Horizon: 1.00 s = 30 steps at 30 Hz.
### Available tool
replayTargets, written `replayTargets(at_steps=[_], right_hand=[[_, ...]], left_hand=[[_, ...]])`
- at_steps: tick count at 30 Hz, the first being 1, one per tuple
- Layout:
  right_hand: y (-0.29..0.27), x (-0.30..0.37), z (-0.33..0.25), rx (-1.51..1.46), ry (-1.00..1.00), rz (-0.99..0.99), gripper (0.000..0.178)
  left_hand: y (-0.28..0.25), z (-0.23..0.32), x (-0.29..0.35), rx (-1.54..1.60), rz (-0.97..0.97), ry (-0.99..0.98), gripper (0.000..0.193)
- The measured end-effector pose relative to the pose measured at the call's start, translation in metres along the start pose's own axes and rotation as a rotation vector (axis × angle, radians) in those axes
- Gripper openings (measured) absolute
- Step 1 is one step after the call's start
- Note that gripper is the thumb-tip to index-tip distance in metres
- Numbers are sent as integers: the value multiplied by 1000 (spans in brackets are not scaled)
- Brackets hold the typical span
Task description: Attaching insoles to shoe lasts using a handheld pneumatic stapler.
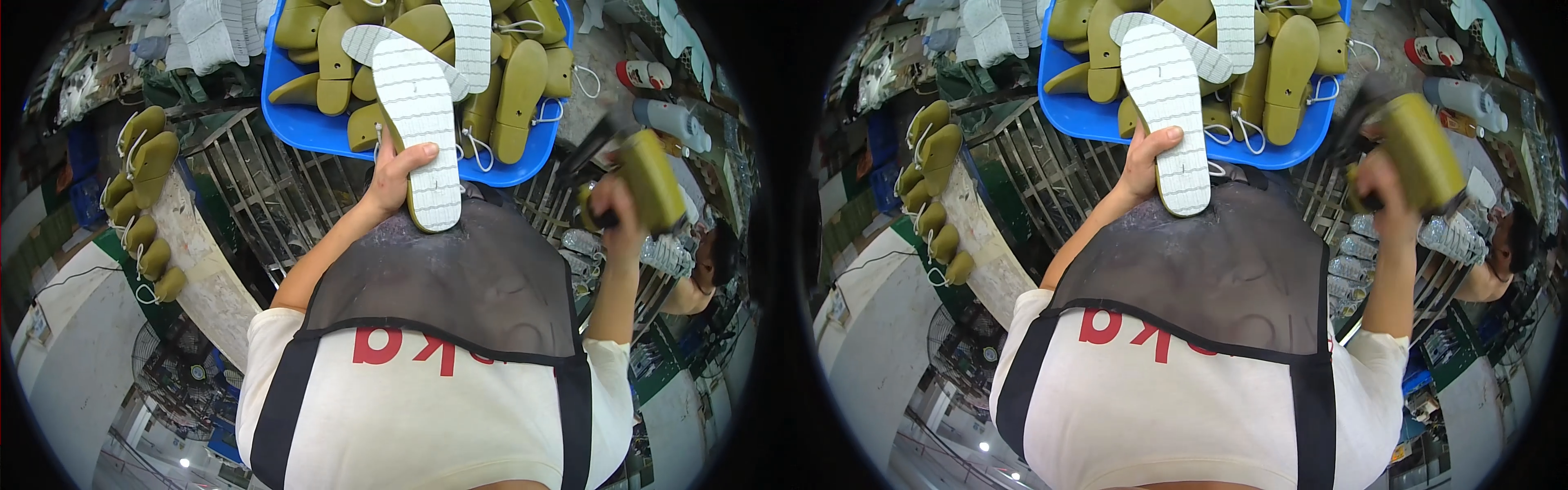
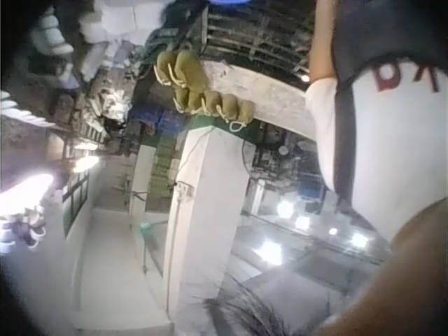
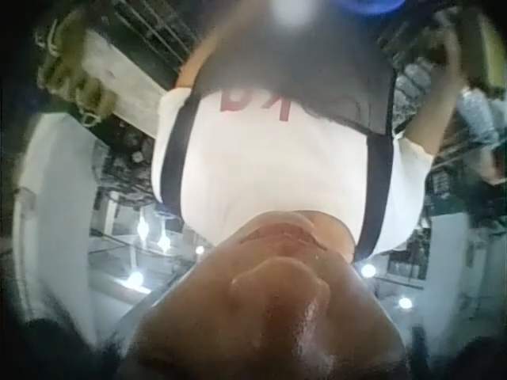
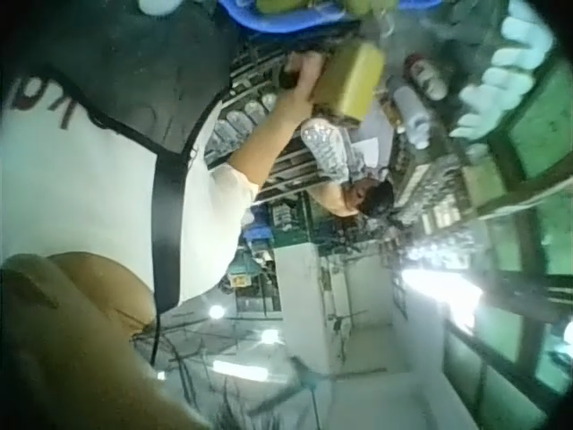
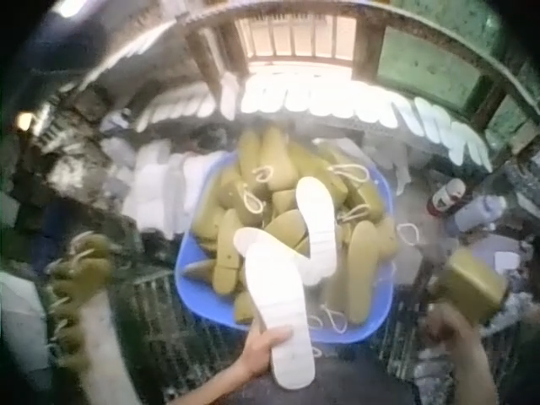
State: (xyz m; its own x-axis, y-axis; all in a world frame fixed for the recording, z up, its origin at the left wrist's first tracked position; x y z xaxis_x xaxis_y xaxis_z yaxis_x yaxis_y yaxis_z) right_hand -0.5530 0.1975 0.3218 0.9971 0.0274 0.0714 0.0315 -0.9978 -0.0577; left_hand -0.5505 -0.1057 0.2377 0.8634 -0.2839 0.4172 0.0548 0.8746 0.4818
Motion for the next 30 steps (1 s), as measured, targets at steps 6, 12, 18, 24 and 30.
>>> replayTargets(at_steps=[6,12,18,24,30], right_hand=[[1,-29,9,-210,195,24,40],[72,-59,-54,412,-260,-533,36],[96,-86,-59,434,-205,-737,37],[-22,-49,54,773,-318,339,41],[-130,-125,126,-181,314,679,18]], left_hand=[[2,9,-2,-15,109,60,53],[21,12,-3,-115,14,105,71],[25,14,-10,-319,-68,174,84],[8,15,-8,-176,42,165,79],[-4,49,-11,-131,233,278,69]])
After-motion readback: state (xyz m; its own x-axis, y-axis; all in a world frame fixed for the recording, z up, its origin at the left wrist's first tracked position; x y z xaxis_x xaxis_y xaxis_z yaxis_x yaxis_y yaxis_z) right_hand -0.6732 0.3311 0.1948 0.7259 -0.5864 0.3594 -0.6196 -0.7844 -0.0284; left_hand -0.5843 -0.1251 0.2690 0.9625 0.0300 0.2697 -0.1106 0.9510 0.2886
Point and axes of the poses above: each hand's wrist, its own x-axis away from the middle knuckle, its own y-axis out of the palm, z = x × y, the point moved 6 cm from there along -x, towards the middle knuckle, and after that the axes turned 3 degrees about -x, right-handed, at the moved point
